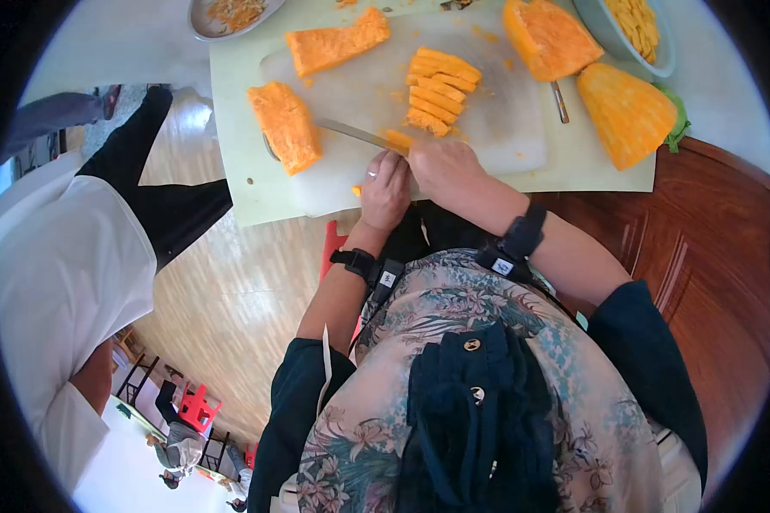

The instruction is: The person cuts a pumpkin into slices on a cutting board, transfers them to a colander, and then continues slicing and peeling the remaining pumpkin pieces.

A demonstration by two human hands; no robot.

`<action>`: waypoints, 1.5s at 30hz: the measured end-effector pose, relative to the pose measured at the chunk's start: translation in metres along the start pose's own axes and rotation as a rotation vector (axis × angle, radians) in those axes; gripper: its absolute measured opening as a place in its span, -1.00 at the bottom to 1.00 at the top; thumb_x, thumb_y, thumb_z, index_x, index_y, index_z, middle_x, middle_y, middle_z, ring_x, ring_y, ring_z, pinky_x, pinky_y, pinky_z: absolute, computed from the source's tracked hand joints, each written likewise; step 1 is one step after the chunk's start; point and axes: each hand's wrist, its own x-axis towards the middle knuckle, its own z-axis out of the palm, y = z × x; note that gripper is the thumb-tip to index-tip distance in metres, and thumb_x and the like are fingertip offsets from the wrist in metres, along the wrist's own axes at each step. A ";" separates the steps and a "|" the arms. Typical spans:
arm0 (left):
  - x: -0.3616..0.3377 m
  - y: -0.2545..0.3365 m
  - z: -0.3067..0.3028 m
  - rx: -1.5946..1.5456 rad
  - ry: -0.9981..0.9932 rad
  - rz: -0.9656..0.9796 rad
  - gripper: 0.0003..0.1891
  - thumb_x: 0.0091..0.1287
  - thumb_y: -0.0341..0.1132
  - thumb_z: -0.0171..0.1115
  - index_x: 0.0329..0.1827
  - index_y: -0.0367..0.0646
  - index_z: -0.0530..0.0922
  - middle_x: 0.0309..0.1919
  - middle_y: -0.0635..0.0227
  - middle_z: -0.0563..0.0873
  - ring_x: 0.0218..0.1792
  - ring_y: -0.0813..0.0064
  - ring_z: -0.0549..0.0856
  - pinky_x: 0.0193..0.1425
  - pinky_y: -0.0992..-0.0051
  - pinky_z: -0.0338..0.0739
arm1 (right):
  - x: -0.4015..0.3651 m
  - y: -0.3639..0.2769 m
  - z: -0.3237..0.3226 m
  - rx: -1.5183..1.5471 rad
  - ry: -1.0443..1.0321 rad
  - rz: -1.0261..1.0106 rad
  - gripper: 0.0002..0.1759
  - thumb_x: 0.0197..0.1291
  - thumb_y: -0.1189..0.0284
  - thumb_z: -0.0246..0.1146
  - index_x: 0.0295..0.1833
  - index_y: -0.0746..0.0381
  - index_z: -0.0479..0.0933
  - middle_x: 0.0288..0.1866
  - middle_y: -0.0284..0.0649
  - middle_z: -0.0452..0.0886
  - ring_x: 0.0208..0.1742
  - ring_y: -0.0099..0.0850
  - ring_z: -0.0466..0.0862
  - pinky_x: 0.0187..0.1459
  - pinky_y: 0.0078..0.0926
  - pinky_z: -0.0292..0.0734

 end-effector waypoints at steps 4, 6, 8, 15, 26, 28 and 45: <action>0.019 -0.018 0.003 0.000 0.024 0.002 -0.74 0.00 -0.54 0.23 -0.19 -0.33 0.54 -0.14 0.17 0.53 -0.10 0.16 0.55 -0.02 0.32 0.51 | 0.027 0.004 0.008 -0.021 0.104 0.030 -0.81 0.05 0.41 0.11 -0.43 0.31 0.52 -0.55 0.00 0.59 -0.46 -0.07 0.66 -0.44 -0.18 0.57; 0.007 -0.008 -0.004 -0.003 0.002 -0.035 -0.74 0.00 -0.55 0.22 -0.19 -0.34 0.53 -0.14 0.16 0.53 -0.10 0.16 0.55 -0.03 0.31 0.51 | 0.016 0.000 0.017 -0.013 0.087 0.056 -0.80 0.08 0.40 0.09 -0.41 0.31 0.51 -0.58 0.01 0.58 -0.49 -0.07 0.65 -0.44 -0.19 0.55; 0.012 -0.008 -0.005 -0.009 0.001 -0.017 -0.73 0.01 -0.55 0.23 -0.17 -0.33 0.53 -0.14 0.17 0.53 -0.10 0.17 0.55 -0.03 0.32 0.51 | 0.017 0.007 0.016 -0.011 0.078 0.032 -0.77 0.14 0.38 0.07 -0.43 0.30 0.50 -0.59 -0.01 0.57 -0.52 -0.08 0.64 -0.47 -0.19 0.54; 0.003 0.003 -0.018 -0.138 0.044 -0.058 -0.72 0.01 -0.56 0.32 -0.16 -0.28 0.57 -0.17 0.18 0.59 -0.15 0.19 0.58 -0.05 0.34 0.47 | -0.019 0.025 -0.013 -0.078 0.019 0.201 -0.77 0.17 0.37 0.08 -0.39 0.31 0.48 -0.53 0.02 0.60 -0.46 -0.07 0.66 -0.43 -0.19 0.56; -0.001 0.002 -0.025 -0.071 0.006 -0.001 -0.73 -0.01 -0.57 0.29 -0.19 -0.30 0.57 -0.18 0.22 0.57 -0.15 0.24 0.58 -0.10 0.39 0.53 | -0.065 0.005 -0.017 -0.087 -0.072 0.134 -0.71 0.21 0.31 0.12 -0.44 0.31 0.42 -0.63 -0.02 0.54 -0.54 -0.06 0.61 -0.46 -0.20 0.53; -0.002 0.002 -0.023 -0.067 0.003 -0.004 -0.74 -0.02 -0.56 0.29 -0.20 -0.30 0.57 -0.19 0.22 0.57 -0.15 0.24 0.58 -0.11 0.39 0.53 | -0.067 0.004 -0.016 -0.095 -0.073 0.132 -0.72 0.21 0.31 0.13 -0.44 0.30 0.42 -0.63 -0.03 0.55 -0.55 -0.08 0.62 -0.47 -0.23 0.53; -0.007 -0.004 -0.014 -0.021 -0.029 -0.010 -0.76 -0.03 -0.56 0.24 -0.23 -0.31 0.60 -0.21 0.22 0.57 -0.16 0.25 0.58 -0.10 0.38 0.54 | -0.048 -0.011 -0.016 -0.025 -0.062 0.120 -0.91 -0.03 0.54 0.10 -0.46 0.35 0.47 -0.56 0.05 0.58 -0.47 -0.05 0.65 -0.42 -0.19 0.56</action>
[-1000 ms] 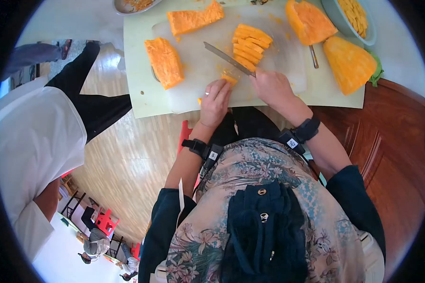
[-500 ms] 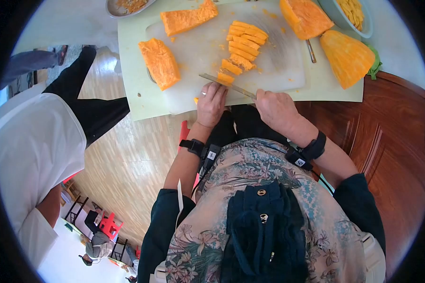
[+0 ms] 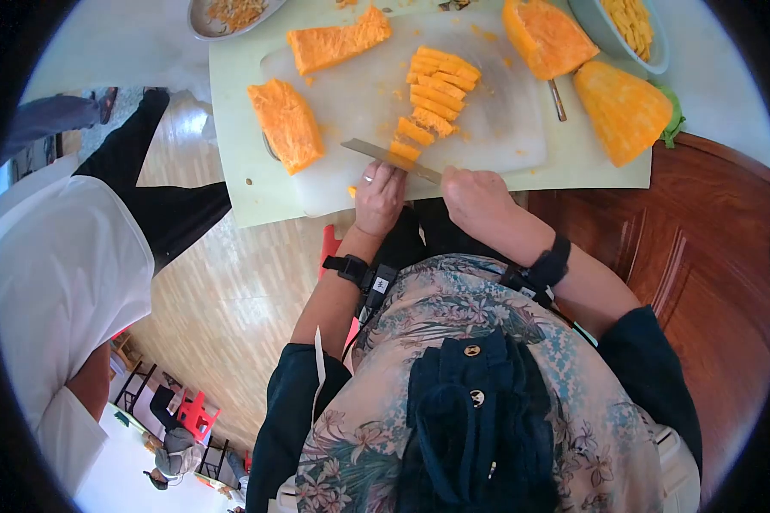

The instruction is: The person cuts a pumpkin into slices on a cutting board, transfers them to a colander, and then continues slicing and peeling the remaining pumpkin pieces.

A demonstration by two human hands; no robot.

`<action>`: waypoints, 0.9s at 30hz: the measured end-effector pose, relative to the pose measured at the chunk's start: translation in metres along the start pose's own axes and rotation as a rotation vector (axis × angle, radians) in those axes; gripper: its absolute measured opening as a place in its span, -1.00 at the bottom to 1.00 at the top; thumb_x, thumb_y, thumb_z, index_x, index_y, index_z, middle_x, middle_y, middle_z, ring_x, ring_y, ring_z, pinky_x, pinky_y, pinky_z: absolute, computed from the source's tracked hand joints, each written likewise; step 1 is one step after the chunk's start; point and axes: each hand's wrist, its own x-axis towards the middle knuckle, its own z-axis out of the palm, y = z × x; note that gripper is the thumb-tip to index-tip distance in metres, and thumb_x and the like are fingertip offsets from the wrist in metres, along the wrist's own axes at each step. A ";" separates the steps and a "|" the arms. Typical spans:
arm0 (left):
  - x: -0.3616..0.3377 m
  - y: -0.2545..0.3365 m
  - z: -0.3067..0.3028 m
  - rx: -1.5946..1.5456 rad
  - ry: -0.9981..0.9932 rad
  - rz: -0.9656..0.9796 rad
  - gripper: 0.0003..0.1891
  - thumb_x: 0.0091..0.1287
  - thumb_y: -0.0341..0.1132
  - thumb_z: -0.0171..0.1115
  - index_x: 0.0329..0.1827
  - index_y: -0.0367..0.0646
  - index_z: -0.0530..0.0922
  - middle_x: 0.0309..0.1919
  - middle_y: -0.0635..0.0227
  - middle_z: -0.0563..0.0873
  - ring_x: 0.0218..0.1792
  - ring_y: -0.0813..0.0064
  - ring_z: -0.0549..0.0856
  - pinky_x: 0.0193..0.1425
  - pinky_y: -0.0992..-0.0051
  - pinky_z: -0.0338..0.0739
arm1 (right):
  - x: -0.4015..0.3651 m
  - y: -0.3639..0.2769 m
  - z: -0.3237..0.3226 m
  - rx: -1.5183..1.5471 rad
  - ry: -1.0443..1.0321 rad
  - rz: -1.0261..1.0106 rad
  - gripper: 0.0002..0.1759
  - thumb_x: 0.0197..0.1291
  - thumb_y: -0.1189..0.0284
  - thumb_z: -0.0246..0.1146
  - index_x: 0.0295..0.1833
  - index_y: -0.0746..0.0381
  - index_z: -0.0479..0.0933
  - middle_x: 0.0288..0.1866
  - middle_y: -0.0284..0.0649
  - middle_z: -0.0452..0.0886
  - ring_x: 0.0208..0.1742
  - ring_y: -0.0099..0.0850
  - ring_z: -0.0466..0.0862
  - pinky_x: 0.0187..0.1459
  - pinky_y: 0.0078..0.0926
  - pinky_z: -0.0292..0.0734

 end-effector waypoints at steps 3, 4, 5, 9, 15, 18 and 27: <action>0.001 0.002 -0.003 0.031 -0.020 0.014 -0.76 -0.03 -0.56 0.24 -0.23 -0.30 0.60 -0.22 0.22 0.57 -0.16 0.25 0.58 -0.09 0.38 0.53 | 0.018 0.005 0.020 -0.001 0.023 -0.095 -0.90 -0.04 0.54 0.10 -0.46 0.36 0.48 -0.54 0.05 0.58 -0.45 -0.05 0.65 -0.41 -0.18 0.56; 0.001 0.002 -0.004 0.028 -0.019 0.017 -0.76 -0.03 -0.56 0.24 -0.23 -0.30 0.60 -0.22 0.22 0.57 -0.16 0.25 0.58 -0.09 0.38 0.53 | 0.019 0.003 0.022 -0.003 0.025 -0.092 -0.90 -0.04 0.54 0.10 -0.46 0.36 0.48 -0.54 0.05 0.58 -0.45 -0.05 0.65 -0.41 -0.18 0.56; 0.003 0.000 -0.003 0.011 -0.009 0.016 -0.76 -0.02 -0.56 0.24 -0.23 -0.30 0.59 -0.21 0.22 0.56 -0.16 0.25 0.58 -0.08 0.38 0.53 | 0.023 0.003 0.020 -0.005 0.038 -0.072 -0.89 -0.03 0.53 0.10 -0.46 0.36 0.48 -0.53 0.05 0.58 -0.45 -0.05 0.65 -0.40 -0.18 0.55; 0.005 0.003 -0.002 -0.008 0.000 -0.015 -0.73 0.01 -0.55 0.25 -0.17 -0.29 0.56 -0.19 0.20 0.55 -0.15 0.22 0.57 -0.07 0.37 0.52 | 0.023 0.006 0.020 -0.018 0.023 -0.022 -0.83 0.04 0.45 0.10 -0.45 0.36 0.48 -0.53 0.06 0.58 -0.45 -0.06 0.64 -0.39 -0.18 0.55; 0.023 0.006 -0.006 -0.079 -0.021 -0.048 -0.71 0.06 -0.53 0.29 -0.12 -0.25 0.53 -0.20 0.17 0.54 -0.16 0.13 0.56 -0.10 0.32 0.51 | -0.003 0.033 0.016 0.173 0.295 0.181 -0.63 0.21 0.24 0.11 -0.44 0.37 0.46 -0.63 -0.04 0.56 -0.56 -0.19 0.64 -0.50 -0.26 0.52; 0.037 0.008 0.000 -0.131 0.012 -0.067 -0.70 0.04 -0.54 0.31 -0.13 -0.25 0.53 -0.19 0.16 0.53 -0.16 0.13 0.56 -0.11 0.33 0.51 | -0.019 0.052 -0.006 0.809 0.170 0.593 -0.59 0.22 0.22 0.13 -0.43 0.40 0.46 -0.72 -0.16 0.51 -0.71 -0.34 0.57 -0.63 -0.40 0.46; 0.070 0.024 0.025 -0.123 0.142 -0.166 -0.65 0.03 -0.54 0.34 -0.08 -0.22 0.53 -0.17 0.15 0.52 -0.12 0.20 0.54 -0.16 0.39 0.50 | -0.023 0.120 0.018 0.844 0.247 0.659 -0.58 0.21 0.23 0.13 -0.41 0.44 0.47 -0.74 -0.15 0.47 -0.76 -0.37 0.54 -0.65 -0.45 0.45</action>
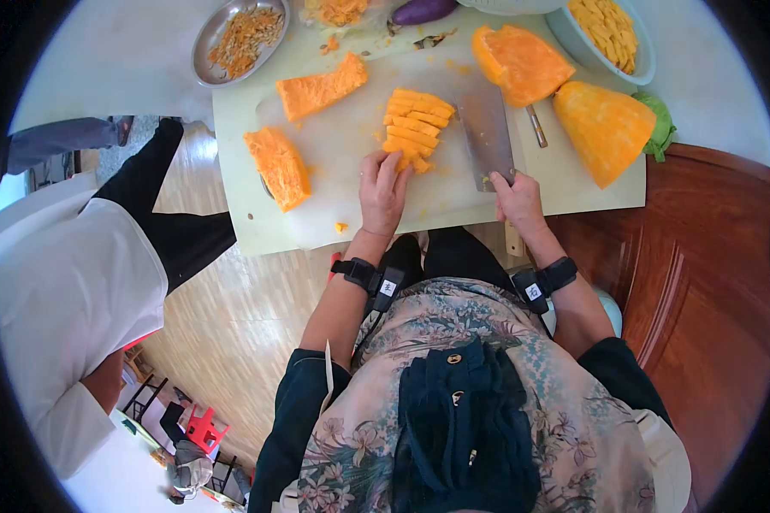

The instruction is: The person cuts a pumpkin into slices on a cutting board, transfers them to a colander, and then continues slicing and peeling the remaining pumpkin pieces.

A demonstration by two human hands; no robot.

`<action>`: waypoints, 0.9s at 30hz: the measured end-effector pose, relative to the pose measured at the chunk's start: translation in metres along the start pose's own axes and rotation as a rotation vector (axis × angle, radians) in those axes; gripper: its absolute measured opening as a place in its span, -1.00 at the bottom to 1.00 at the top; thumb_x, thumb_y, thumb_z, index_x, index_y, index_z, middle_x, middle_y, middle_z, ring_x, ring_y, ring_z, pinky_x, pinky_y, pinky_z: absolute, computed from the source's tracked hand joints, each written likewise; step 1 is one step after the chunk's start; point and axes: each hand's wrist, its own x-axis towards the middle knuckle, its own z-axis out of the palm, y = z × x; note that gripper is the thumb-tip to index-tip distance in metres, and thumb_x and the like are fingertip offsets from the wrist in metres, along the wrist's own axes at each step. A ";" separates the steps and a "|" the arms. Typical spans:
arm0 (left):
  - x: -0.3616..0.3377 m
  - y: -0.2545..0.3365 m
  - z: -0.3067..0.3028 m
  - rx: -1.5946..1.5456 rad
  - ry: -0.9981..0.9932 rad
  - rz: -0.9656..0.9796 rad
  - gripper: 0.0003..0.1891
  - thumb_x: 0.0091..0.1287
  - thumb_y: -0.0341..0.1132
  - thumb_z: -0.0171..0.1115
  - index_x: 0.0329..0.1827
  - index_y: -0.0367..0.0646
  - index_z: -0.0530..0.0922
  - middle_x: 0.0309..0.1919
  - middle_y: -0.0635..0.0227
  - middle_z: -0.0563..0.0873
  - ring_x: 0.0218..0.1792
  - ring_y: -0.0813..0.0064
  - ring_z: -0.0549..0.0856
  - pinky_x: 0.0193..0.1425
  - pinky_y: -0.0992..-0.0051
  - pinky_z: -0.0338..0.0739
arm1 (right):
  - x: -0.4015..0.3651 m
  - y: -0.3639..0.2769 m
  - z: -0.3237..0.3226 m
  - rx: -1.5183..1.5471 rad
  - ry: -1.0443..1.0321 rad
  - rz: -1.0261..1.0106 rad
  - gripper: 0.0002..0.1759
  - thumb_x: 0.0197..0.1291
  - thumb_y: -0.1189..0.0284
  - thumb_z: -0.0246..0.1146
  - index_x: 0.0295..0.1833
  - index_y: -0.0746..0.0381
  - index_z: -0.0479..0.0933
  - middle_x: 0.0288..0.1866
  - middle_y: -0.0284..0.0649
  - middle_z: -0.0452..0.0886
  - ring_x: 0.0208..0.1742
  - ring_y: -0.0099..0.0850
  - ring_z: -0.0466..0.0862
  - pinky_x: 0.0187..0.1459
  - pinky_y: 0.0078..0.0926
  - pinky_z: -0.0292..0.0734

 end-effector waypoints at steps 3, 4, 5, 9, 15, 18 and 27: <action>0.011 0.003 0.008 0.003 -0.032 -0.044 -0.64 0.04 -0.48 0.35 -0.05 -0.21 0.53 -0.08 0.13 0.50 -0.06 0.17 0.49 -0.05 0.34 0.45 | 0.005 -0.016 -0.002 -0.053 0.005 -0.002 -0.58 0.21 0.23 0.13 -0.40 0.45 0.47 -0.74 -0.13 0.47 -0.76 -0.35 0.55 -0.64 -0.43 0.45; 0.014 0.002 0.011 0.006 -0.031 -0.043 -0.64 0.04 -0.48 0.35 -0.05 -0.21 0.53 -0.08 0.13 0.50 -0.06 0.17 0.49 -0.05 0.34 0.45 | 0.008 -0.017 -0.002 -0.051 0.005 -0.004 -0.58 0.21 0.23 0.13 -0.40 0.45 0.47 -0.74 -0.13 0.47 -0.76 -0.35 0.55 -0.64 -0.43 0.45; 0.017 0.001 0.014 0.102 -0.044 -0.011 -0.61 0.11 -0.37 0.31 0.03 -0.19 0.51 0.02 0.11 0.47 0.03 0.14 0.45 0.05 0.28 0.38 | 0.012 -0.017 -0.004 -0.023 -0.028 0.008 -0.60 0.21 0.24 0.13 -0.39 0.45 0.48 -0.74 -0.14 0.47 -0.75 -0.35 0.55 -0.65 -0.44 0.44; 0.033 -0.003 0.031 0.313 -0.063 -0.004 -0.43 0.28 -0.03 0.11 0.30 -0.14 0.33 0.29 0.05 0.30 0.33 0.04 0.22 0.31 0.15 0.10 | 0.030 -0.017 -0.010 0.059 -0.183 0.031 -0.64 0.20 0.28 0.12 -0.40 0.42 0.48 -0.74 -0.18 0.47 -0.76 -0.38 0.54 -0.66 -0.45 0.43; 0.057 -0.011 0.043 0.247 -0.097 -0.067 -0.29 0.28 0.06 0.06 0.40 -0.16 0.17 0.38 0.09 0.20 0.38 -0.03 0.15 0.35 0.10 0.06 | 0.049 -0.028 -0.016 0.150 -0.406 0.063 -0.71 0.19 0.31 0.16 -0.37 0.36 0.47 -0.71 -0.29 0.44 -0.78 -0.49 0.45 -0.71 -0.52 0.35; 0.068 -0.010 0.046 0.291 -0.104 -0.083 -0.30 0.24 0.09 0.11 0.36 -0.11 0.26 0.37 0.13 0.22 0.36 -0.03 0.20 0.34 0.11 0.08 | 0.061 -0.033 -0.013 0.170 -0.440 0.125 -0.73 0.18 0.32 0.18 -0.37 0.35 0.47 -0.68 -0.31 0.44 -0.78 -0.51 0.45 -0.70 -0.53 0.35; 0.075 0.003 0.049 0.295 0.012 -0.041 -0.43 -0.11 -0.04 0.47 -0.01 -0.05 0.60 0.08 0.24 0.51 0.07 0.09 0.44 0.15 0.20 0.36 | 0.081 -0.042 -0.009 0.170 -0.587 0.105 -0.77 0.16 0.36 0.20 -0.35 0.33 0.47 -0.67 -0.33 0.44 -0.77 -0.54 0.45 -0.71 -0.55 0.36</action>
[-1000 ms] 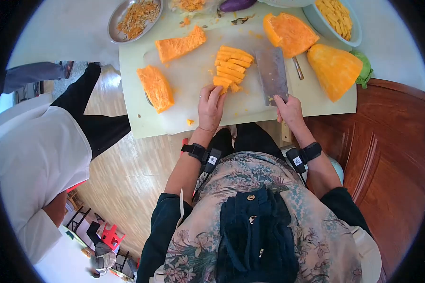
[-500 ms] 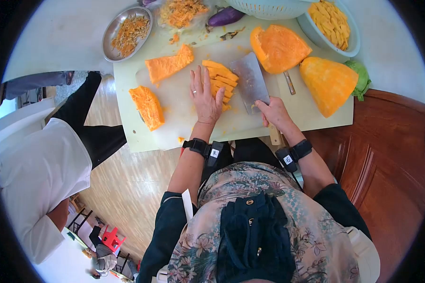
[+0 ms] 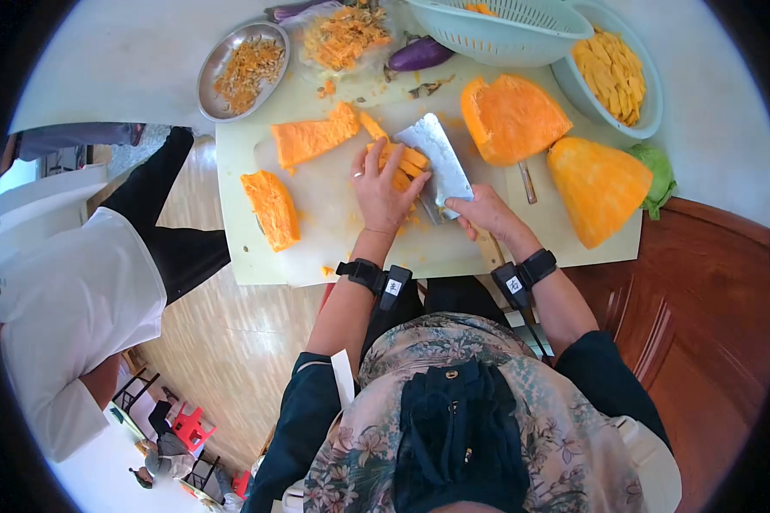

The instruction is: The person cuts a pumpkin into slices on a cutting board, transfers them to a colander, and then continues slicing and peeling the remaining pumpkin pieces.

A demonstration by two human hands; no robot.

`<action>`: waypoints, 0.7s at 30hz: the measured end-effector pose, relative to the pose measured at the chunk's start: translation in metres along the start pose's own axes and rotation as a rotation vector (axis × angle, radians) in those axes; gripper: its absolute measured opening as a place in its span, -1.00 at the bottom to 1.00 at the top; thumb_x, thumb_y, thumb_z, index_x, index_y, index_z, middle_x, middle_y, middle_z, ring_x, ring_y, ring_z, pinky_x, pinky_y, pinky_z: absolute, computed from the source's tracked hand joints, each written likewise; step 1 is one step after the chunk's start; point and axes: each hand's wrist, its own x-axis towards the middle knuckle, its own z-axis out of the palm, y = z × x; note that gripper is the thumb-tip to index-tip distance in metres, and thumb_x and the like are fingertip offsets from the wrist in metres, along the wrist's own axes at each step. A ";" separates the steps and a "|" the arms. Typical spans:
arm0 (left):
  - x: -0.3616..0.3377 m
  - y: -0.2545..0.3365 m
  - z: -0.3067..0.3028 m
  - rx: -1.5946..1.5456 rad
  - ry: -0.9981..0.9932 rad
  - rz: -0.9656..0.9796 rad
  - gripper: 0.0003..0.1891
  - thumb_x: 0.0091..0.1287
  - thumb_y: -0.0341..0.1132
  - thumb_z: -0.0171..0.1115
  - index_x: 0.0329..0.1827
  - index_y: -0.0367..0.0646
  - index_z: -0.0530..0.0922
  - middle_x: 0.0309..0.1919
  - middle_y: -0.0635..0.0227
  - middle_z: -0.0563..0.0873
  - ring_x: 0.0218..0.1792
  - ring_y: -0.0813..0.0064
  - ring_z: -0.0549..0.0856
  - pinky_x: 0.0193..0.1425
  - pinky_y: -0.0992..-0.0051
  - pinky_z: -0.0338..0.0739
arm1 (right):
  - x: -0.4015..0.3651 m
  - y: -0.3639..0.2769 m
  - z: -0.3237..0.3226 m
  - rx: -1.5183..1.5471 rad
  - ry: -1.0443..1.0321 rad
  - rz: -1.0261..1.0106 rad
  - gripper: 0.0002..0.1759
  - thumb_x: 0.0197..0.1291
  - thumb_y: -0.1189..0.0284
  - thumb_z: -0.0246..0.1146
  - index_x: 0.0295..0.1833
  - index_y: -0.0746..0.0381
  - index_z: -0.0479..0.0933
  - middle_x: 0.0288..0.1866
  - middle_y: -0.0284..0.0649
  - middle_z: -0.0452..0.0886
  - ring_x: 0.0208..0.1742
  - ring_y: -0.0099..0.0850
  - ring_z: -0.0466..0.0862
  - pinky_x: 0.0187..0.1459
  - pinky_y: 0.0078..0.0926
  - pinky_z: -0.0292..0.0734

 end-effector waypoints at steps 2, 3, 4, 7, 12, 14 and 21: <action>0.001 0.002 0.000 -0.032 0.002 -0.006 -0.44 -0.14 -0.07 0.49 -0.02 -0.04 0.61 0.05 0.25 0.53 0.04 0.11 0.45 0.13 0.22 0.38 | 0.001 0.001 0.000 -0.005 0.010 -0.026 -0.77 0.14 0.37 0.19 -0.40 0.34 0.46 -0.69 -0.31 0.44 -0.79 -0.51 0.45 -0.73 -0.52 0.35; 0.001 0.003 -0.001 -0.063 -0.002 -0.011 -0.45 -0.17 -0.09 0.50 -0.04 -0.03 0.61 0.02 0.26 0.55 0.00 0.12 0.46 0.10 0.24 0.41 | 0.002 0.001 0.001 -0.004 0.017 -0.050 -0.76 0.12 0.38 0.19 -0.45 0.34 0.45 -0.71 -0.28 0.44 -0.80 -0.49 0.46 -0.75 -0.49 0.35; 0.002 0.004 0.001 -0.061 0.005 -0.014 -0.45 -0.17 -0.09 0.50 -0.04 -0.03 0.61 0.02 0.26 0.55 0.00 0.12 0.46 0.10 0.24 0.41 | 0.002 0.000 0.002 -0.011 0.014 -0.052 -0.76 0.12 0.38 0.19 -0.45 0.34 0.45 -0.71 -0.28 0.44 -0.80 -0.49 0.46 -0.75 -0.49 0.35; 0.005 0.011 0.005 -0.092 0.024 -0.057 -0.48 -0.15 -0.09 0.49 -0.06 -0.01 0.63 -0.02 0.25 0.56 -0.05 0.13 0.48 0.05 0.26 0.43 | 0.002 -0.003 0.005 0.012 0.024 -0.049 -0.76 0.13 0.38 0.19 -0.45 0.34 0.45 -0.72 -0.28 0.44 -0.80 -0.48 0.47 -0.75 -0.48 0.35; 0.008 0.017 0.009 -0.102 0.093 -0.071 -0.50 -0.13 -0.10 0.48 -0.06 -0.01 0.63 -0.06 0.20 0.56 -0.07 0.17 0.52 0.05 0.26 0.41 | -0.001 -0.011 0.011 -0.061 0.096 -0.022 -0.76 0.13 0.37 0.20 -0.48 0.31 0.45 -0.72 -0.29 0.45 -0.78 -0.48 0.48 -0.73 -0.50 0.38; 0.012 0.020 0.006 -0.160 0.081 -0.125 -0.52 -0.11 -0.15 0.48 -0.06 -0.04 0.64 -0.07 0.19 0.56 -0.06 0.19 0.53 0.05 0.25 0.39 | -0.007 -0.018 0.013 -0.033 0.084 -0.039 -0.75 0.13 0.38 0.19 -0.50 0.31 0.45 -0.71 -0.28 0.45 -0.77 -0.48 0.48 -0.73 -0.50 0.38; 0.026 0.028 -0.004 -0.280 0.092 -0.191 -0.67 -0.09 -0.23 0.47 -0.23 -0.10 0.67 -0.20 0.28 0.60 -0.15 0.25 0.56 -0.01 0.31 0.41 | -0.028 -0.039 0.013 0.051 0.045 -0.046 -0.79 0.14 0.40 0.19 -0.43 0.33 0.45 -0.69 -0.29 0.45 -0.78 -0.51 0.46 -0.74 -0.53 0.36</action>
